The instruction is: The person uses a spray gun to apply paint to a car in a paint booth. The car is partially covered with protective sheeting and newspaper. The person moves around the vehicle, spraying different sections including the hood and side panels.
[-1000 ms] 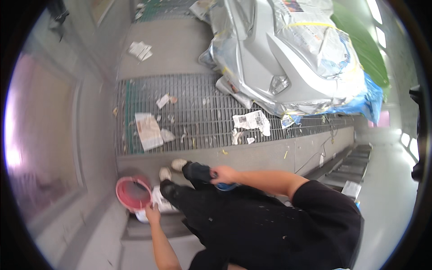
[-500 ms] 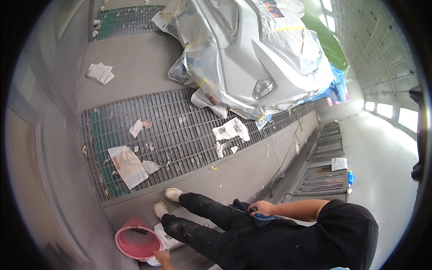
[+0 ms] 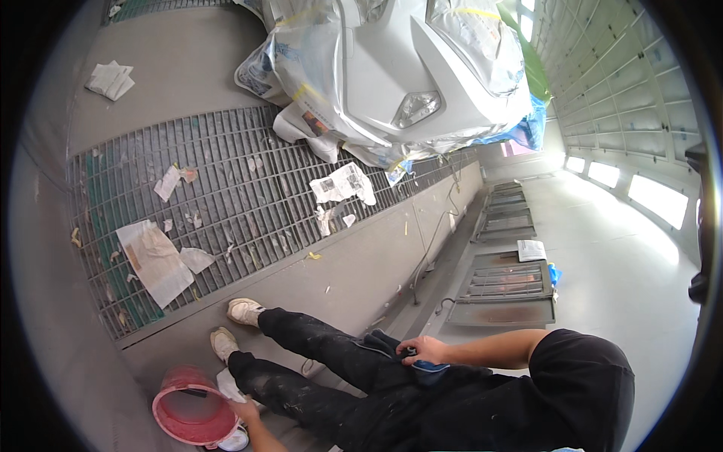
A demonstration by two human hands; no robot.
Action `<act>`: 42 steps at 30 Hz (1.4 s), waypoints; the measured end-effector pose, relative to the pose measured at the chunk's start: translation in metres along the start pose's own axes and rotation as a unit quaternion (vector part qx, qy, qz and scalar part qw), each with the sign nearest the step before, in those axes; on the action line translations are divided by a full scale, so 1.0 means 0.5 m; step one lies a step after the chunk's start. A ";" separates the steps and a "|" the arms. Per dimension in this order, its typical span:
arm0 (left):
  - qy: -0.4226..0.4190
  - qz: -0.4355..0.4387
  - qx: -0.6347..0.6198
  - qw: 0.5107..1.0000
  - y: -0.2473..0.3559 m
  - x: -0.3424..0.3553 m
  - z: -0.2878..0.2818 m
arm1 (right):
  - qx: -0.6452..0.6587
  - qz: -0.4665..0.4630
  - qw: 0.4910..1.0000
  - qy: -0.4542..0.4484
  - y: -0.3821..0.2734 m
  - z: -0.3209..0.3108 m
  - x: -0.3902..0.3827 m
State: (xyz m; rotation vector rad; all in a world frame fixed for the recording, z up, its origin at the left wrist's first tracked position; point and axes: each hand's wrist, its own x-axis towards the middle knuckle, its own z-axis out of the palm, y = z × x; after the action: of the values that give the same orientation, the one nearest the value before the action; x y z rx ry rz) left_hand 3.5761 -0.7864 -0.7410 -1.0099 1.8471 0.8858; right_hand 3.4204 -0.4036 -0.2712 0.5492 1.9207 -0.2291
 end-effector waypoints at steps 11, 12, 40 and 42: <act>0.095 0.034 -0.052 0.994 -0.028 0.070 0.017 | 0.015 -0.001 1.000 0.004 -0.042 0.014 0.022; 0.100 0.037 -0.027 0.994 -0.026 0.060 0.020 | 0.015 0.003 1.000 0.005 -0.047 0.013 0.022; -0.100 0.066 0.111 0.987 0.280 -0.245 -0.442 | -0.062 -0.177 0.982 -0.016 0.027 0.063 -0.126; -0.143 0.091 0.168 0.971 0.347 -0.262 -0.438 | -0.009 -0.110 0.994 -0.003 0.045 0.070 -0.124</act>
State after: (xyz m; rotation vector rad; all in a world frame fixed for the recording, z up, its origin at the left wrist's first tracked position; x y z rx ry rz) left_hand 3.3942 -0.8598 -0.5028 -0.4820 1.7811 0.7471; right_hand 3.4798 -0.4146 -0.2269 0.3230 1.9760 -0.3545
